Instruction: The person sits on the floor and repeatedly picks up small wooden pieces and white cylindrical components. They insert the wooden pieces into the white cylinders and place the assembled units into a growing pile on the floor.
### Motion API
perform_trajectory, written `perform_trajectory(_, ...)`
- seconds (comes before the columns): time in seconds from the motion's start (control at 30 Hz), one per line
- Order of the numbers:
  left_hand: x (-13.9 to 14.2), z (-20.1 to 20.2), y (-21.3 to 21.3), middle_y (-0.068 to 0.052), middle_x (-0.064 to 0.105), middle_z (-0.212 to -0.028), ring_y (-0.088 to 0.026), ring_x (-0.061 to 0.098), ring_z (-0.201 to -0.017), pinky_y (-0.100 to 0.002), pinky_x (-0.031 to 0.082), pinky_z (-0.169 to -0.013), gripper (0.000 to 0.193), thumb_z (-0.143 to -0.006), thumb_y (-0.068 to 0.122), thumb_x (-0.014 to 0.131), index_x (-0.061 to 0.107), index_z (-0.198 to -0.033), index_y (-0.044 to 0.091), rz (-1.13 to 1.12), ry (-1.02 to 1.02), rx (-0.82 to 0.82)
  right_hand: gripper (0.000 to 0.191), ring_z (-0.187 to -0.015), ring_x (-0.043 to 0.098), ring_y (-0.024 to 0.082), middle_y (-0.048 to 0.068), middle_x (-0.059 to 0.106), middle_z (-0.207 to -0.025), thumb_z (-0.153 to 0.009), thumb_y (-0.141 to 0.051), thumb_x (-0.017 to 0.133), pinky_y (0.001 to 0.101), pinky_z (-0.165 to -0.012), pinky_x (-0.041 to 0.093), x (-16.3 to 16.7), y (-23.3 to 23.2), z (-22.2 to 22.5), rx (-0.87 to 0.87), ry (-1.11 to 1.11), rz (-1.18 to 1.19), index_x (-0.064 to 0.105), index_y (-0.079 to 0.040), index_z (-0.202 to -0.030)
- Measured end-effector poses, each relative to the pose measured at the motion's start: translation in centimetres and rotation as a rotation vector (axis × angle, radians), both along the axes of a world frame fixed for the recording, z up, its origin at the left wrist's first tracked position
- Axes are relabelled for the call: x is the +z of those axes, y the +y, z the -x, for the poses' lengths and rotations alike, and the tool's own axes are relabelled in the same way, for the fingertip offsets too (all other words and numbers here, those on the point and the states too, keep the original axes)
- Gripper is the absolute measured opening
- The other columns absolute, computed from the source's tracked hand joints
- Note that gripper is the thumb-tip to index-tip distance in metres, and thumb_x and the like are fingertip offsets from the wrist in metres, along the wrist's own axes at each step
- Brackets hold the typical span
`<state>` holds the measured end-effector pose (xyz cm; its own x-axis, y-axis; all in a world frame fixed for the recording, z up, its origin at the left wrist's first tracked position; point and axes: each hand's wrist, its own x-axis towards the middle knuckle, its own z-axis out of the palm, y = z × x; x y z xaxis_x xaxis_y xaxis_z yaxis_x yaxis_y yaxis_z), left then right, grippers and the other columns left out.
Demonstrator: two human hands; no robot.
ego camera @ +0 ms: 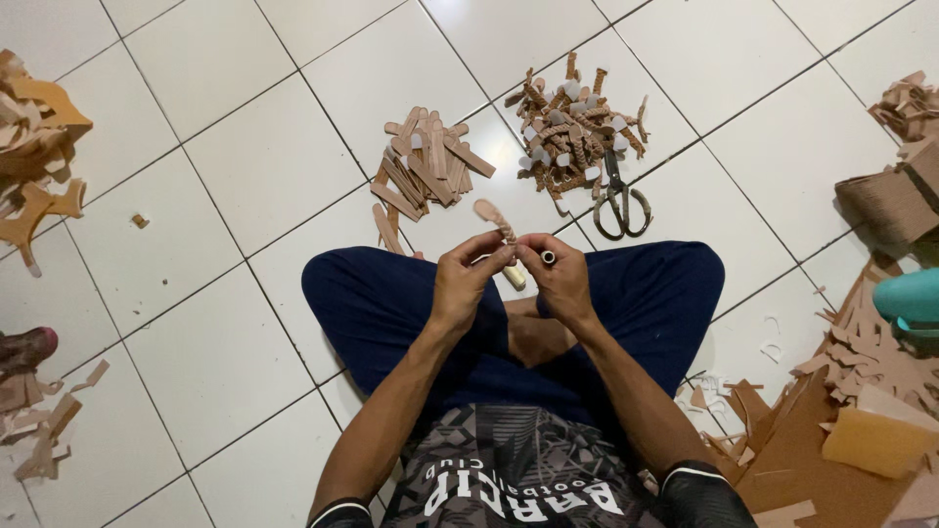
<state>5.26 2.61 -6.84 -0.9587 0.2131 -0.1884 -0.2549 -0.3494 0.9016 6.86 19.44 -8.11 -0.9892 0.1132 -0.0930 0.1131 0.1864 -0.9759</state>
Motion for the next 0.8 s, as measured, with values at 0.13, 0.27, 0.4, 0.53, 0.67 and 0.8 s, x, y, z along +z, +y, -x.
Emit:
perform_trajectory(0.13,2.0,-0.7,-0.3,-0.012,0.075,-0.108,-0.019,0.075,-0.099,-0.028,0.060,-0.089,0.035,-0.092,0.016,0.077,0.067,-0.118,-0.005,0.363,0.225,-0.022,0.017,-0.068,0.060,0.004,0.000,0.073,-0.084,-0.099,-0.016,0.071,0.0220,-0.059,0.049,0.8,0.4,0.1,0.033,0.129,-0.076,0.075,-0.002,-0.107)
perform_trajectory(0.27,4.5,-0.8,-1.3,-0.014,0.071,-0.111,-0.029,0.068,-0.109,-0.042,0.051,-0.095,0.032,-0.086,0.019,0.077,0.069,-0.111,0.001,1.060,0.946,0.169,0.015,-0.069,0.070,0.017,0.010,0.075,-0.087,-0.096,-0.015,0.072,0.0303,-0.061,0.055,3.1,1.1,0.3,0.135,0.296,-0.367,0.073,-0.001,-0.103)
perform_trajectory(0.4,5.7,0.9,-2.2,-0.007,0.070,-0.108,-0.026,0.064,-0.117,-0.049,0.042,-0.106,0.020,-0.092,0.021,0.076,0.068,-0.104,0.007,1.125,1.201,-0.032,0.015,-0.075,0.072,0.025,0.014,0.072,-0.090,-0.097,-0.014,0.070,0.0344,-0.065,0.056,5.6,1.7,0.2,0.323,0.406,-0.433,0.070,0.000,-0.104)
perform_trajectory(0.53,5.3,0.9,-2.7,-0.006,0.070,-0.098,-0.026,0.067,-0.097,-0.046,0.047,-0.099,0.018,-0.091,0.019,0.077,0.068,-0.101,0.008,1.050,1.124,-0.132,0.018,-0.072,0.072,0.025,0.013,0.072,-0.088,-0.096,-0.016,0.072,0.0342,-0.063,0.057,6.6,1.7,0.4,0.398,0.327,-0.446,0.069,0.000,-0.101)
perform_trajectory(0.67,4.2,0.3,-2.5,-0.007,0.070,-0.094,-0.026,0.067,-0.083,-0.041,0.053,-0.085,0.020,-0.089,0.018,0.078,0.069,-0.101,0.005,0.981,1.087,-0.077,0.020,-0.074,0.074,0.022,0.012,0.073,-0.088,-0.097,-0.018,0.071,0.0320,-0.064,0.059,6.5,1.7,0.7,0.447,0.287,-0.410,0.068,0.001,-0.100)
perform_trajectory(0.8,3.1,0.2,-2.1,-0.005,0.070,-0.094,-0.016,0.071,-0.079,-0.026,0.061,-0.070,0.013,-0.093,0.015,0.073,0.070,-0.101,0.004,0.724,0.774,-0.014,0.023,-0.078,0.074,0.013,0.006,0.078,-0.088,-0.099,-0.023,0.066,0.0271,-0.067,0.058,5.7,2.2,1.3,0.336,0.087,-0.195,0.074,-0.002,-0.103)
